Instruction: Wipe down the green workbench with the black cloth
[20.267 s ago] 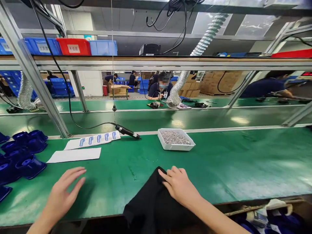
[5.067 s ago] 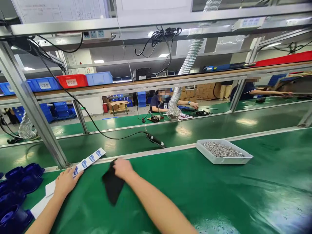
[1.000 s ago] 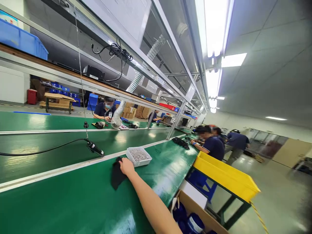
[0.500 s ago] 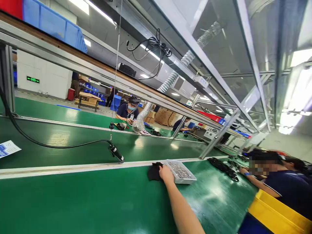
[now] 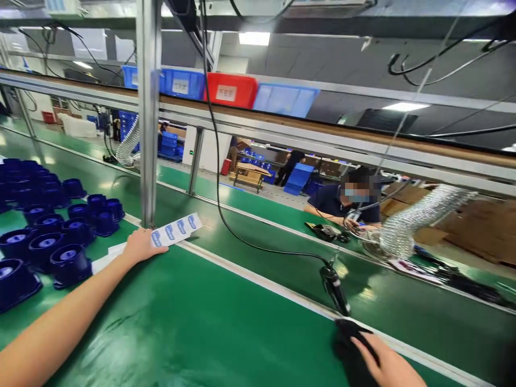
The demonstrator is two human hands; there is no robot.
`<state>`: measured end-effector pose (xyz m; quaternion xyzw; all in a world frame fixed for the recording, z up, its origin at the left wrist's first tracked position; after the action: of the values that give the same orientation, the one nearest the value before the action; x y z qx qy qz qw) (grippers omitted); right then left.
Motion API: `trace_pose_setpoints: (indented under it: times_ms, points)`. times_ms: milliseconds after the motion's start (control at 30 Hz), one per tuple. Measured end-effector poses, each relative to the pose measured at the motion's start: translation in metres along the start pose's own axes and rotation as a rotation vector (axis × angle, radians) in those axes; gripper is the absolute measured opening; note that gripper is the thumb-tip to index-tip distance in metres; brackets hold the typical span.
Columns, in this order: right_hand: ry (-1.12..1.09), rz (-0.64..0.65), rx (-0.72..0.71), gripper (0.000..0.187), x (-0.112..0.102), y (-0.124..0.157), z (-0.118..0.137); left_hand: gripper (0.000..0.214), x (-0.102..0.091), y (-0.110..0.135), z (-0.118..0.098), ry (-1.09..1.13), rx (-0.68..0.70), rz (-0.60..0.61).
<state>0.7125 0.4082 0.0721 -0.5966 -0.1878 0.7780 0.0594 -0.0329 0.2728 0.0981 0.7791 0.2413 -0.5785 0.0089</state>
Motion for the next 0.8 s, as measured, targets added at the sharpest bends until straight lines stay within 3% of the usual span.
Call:
trace_pose_setpoints:
  times_ms: [100,233,367,500,667,733,800]
  points:
    - [0.005,0.116,-0.019,0.064,0.019,-0.011,0.092,0.084,-0.003,0.001,-0.008,0.061,0.023,-0.030]
    - [0.007,0.176,-0.105,0.068,0.030,-0.028,0.198,0.069,-0.023,0.004,-0.008,0.192,0.020,-0.155]
    - [-0.021,0.292,-0.359,0.060,0.060,-0.024,0.316,0.066,-0.054,-0.001,0.010,0.461,-0.089,-0.330]
    - [-0.043,0.348,-0.568,0.045,0.098,-0.017,0.462,0.066,-0.082,0.000,0.024,0.813,-0.119,-0.438]
    - [-0.076,0.348,-0.620,0.032,0.132,-0.034,0.639,0.066,-0.100,0.008,0.032,1.189,-0.069,-0.423]
    - [-0.093,0.360,-0.658,0.033,0.135,-0.026,0.694,0.067,-0.107,0.010,0.036,1.340,-0.037,-0.383]
    - [-0.124,0.398,-0.767,0.030,0.131,0.003,0.729,0.068,-0.116,0.011,0.043,1.490,-0.010,-0.326]
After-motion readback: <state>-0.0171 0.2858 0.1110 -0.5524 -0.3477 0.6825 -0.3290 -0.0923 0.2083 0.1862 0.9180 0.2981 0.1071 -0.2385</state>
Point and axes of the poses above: each hand's wrist, its own y-axis away from the middle knuckle, its own x-axis out of the palm, z = x × y, the point moved 3 cm from there along -y, towards the middle knuckle, and after that the axes turned 8 degrees about x, right-handed, at the moved point
